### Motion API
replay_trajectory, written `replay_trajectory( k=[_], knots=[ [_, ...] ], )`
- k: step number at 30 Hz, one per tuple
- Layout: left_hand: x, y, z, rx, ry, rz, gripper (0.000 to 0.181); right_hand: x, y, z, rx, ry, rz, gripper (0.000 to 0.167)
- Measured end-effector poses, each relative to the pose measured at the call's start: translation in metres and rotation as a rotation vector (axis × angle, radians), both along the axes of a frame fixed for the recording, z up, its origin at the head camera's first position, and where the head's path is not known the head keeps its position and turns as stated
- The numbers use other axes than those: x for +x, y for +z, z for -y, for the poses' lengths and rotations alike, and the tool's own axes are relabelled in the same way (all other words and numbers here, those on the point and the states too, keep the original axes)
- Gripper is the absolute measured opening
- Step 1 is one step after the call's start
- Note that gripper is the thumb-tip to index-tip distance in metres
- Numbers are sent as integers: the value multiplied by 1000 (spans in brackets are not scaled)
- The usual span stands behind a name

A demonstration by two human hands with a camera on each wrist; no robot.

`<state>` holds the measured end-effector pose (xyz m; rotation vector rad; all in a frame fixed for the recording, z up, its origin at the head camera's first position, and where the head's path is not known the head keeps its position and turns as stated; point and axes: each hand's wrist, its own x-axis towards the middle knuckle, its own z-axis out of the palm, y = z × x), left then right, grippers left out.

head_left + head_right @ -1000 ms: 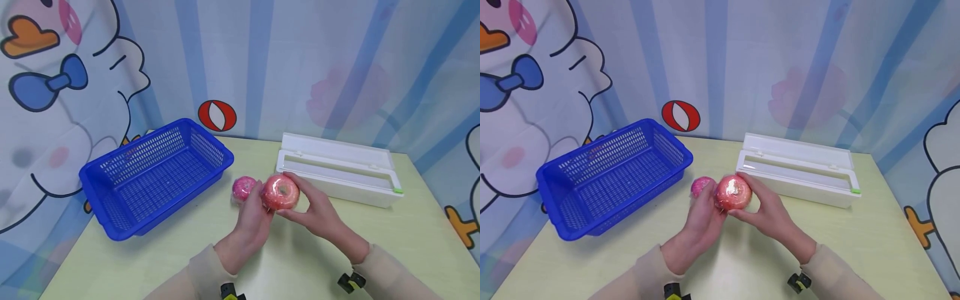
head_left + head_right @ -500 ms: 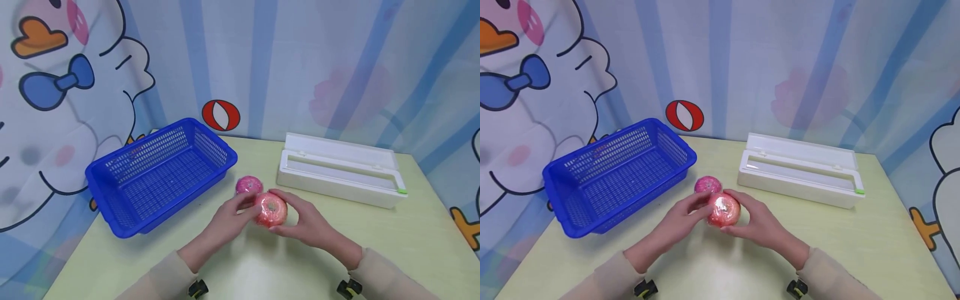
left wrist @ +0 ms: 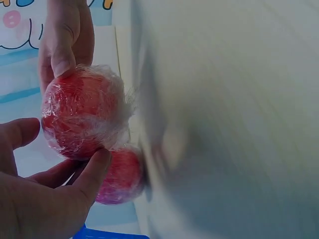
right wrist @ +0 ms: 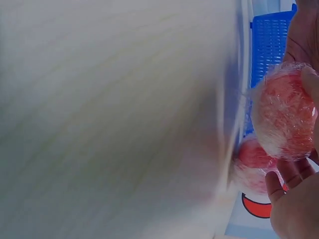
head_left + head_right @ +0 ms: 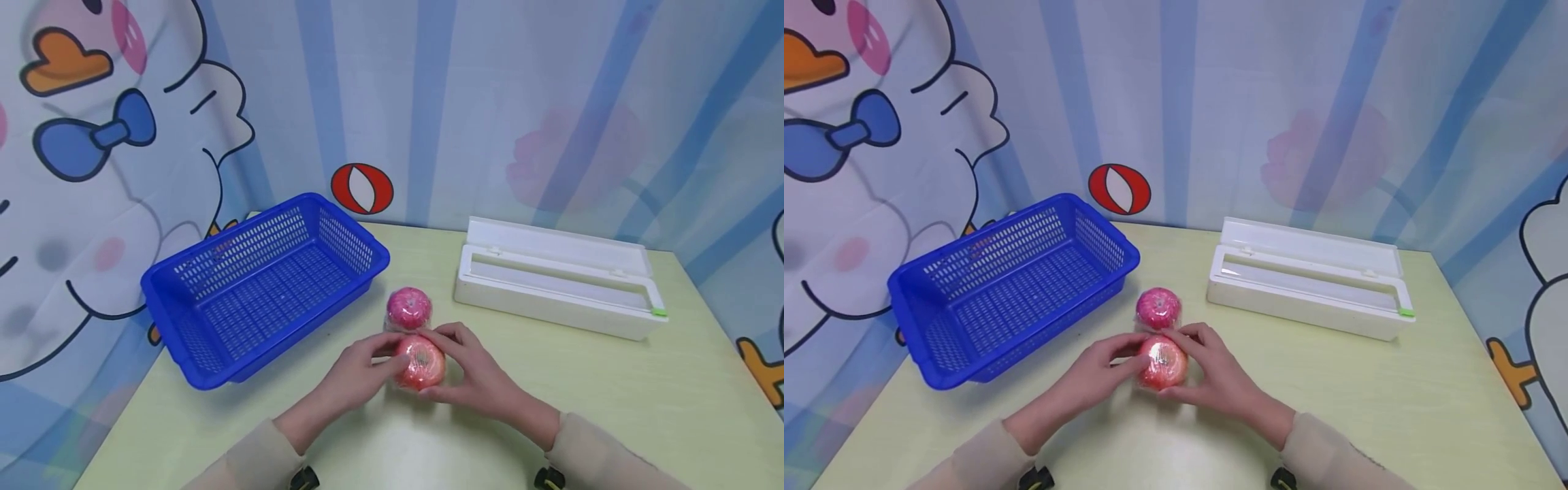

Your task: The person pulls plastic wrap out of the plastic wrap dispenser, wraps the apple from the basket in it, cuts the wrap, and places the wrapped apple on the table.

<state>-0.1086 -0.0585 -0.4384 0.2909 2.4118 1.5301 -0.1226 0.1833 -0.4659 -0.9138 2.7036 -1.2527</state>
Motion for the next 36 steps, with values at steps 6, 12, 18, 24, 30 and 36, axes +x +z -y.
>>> replay_trajectory(
  k=[6,12,18,24,30,36],
  knots=[
    [2,-12,7,-33,28,21,49,0,-7,10,45,13,15,91],
    [2,-23,8,-42,55,26,52,-2,-13,13,68,7,16,94],
    [3,-23,8,-62,57,35,54,-4,-17,15,64,-4,34,94],
    [1,-23,11,-81,52,36,59,-4,-20,17,62,-8,42,94],
    [-8,-14,16,-157,45,-17,65,-2,-17,11,97,-19,11,98],
    [-12,13,21,-256,-12,-75,64,-1,2,-15,140,-37,-23,86]
  ],
)
